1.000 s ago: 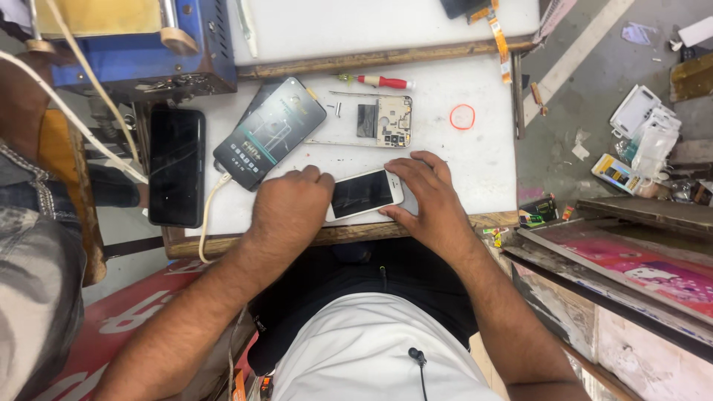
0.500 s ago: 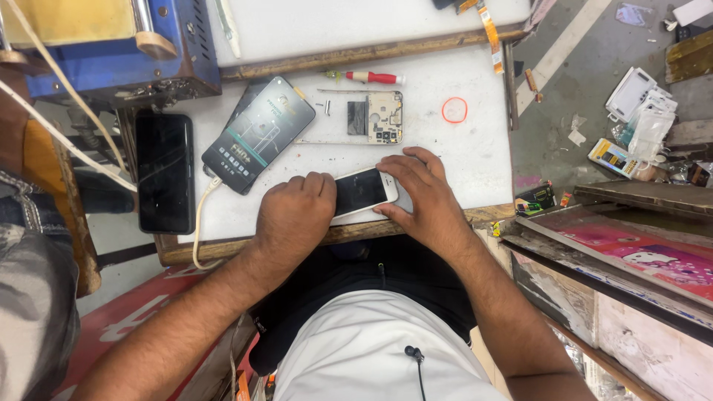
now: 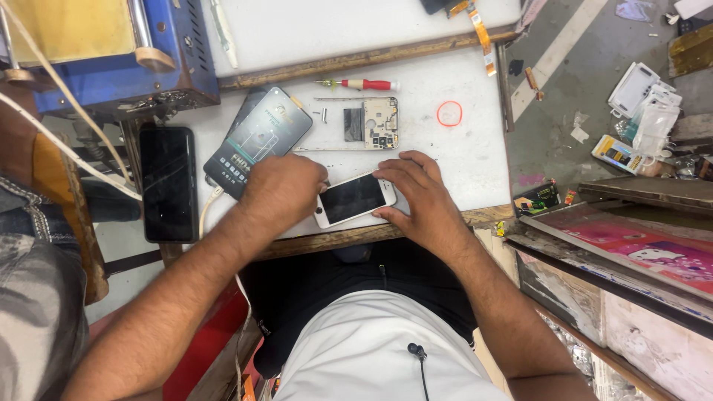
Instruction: The person disassembles a white smartphone, removes the back cover, and uses a screwdriver to unscrew components on the motherboard. The person handles the phone, back cover, and internal parts on a cluttered workbench.
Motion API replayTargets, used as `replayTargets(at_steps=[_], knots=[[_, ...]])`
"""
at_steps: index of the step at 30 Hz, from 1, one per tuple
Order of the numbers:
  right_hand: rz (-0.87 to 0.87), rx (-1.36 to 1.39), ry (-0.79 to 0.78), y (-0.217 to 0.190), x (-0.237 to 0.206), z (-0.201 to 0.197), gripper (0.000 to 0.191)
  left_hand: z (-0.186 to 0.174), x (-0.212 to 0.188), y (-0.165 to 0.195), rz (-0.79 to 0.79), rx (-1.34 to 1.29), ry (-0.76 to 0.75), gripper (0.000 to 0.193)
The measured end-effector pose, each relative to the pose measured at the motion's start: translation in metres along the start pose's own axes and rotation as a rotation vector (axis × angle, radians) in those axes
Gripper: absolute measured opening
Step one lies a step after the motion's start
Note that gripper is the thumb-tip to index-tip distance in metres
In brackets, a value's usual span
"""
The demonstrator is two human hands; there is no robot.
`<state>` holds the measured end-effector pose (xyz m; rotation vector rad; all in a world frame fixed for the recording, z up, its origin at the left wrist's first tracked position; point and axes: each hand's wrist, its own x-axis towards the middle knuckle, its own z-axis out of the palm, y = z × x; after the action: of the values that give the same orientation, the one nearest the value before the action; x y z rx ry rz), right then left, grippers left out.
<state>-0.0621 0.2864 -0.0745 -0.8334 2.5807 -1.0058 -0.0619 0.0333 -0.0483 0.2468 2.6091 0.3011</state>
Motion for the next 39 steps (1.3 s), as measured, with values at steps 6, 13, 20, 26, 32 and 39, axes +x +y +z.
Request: replayTargets(at_steps=[6, 13, 20, 26, 32, 39], knots=[[0.002, -0.019, -0.002, 0.003, 0.001, 0.004, 0.069, -0.002, -0.008, 0.005, 0.024, 0.024, 0.092, 0.014], [-0.021, -0.028, 0.009, 0.003, -0.001, 0.004, 0.067, 0.032, -0.038, 0.029, 0.213, 0.279, 0.541, 0.017], [-0.03, -0.014, 0.013, 0.003, 0.0, 0.003, 0.067, 0.029, -0.031, 0.023, 0.218, 0.24, 0.539, 0.013], [-0.034, -0.009, 0.017, 0.004, 0.0, 0.002, 0.061, 0.04, -0.032, 0.034, 0.228, 0.383, 0.549, 0.016], [-0.04, 0.008, 0.023, 0.005, 0.001, 0.002, 0.057, 0.028, -0.015, 0.022, 0.138, 0.242, 0.353, 0.006], [-0.017, -0.017, 0.01, 0.004, 0.001, 0.003, 0.067, -0.006, 0.005, 0.005, 0.059, 0.016, -0.017, 0.013]])
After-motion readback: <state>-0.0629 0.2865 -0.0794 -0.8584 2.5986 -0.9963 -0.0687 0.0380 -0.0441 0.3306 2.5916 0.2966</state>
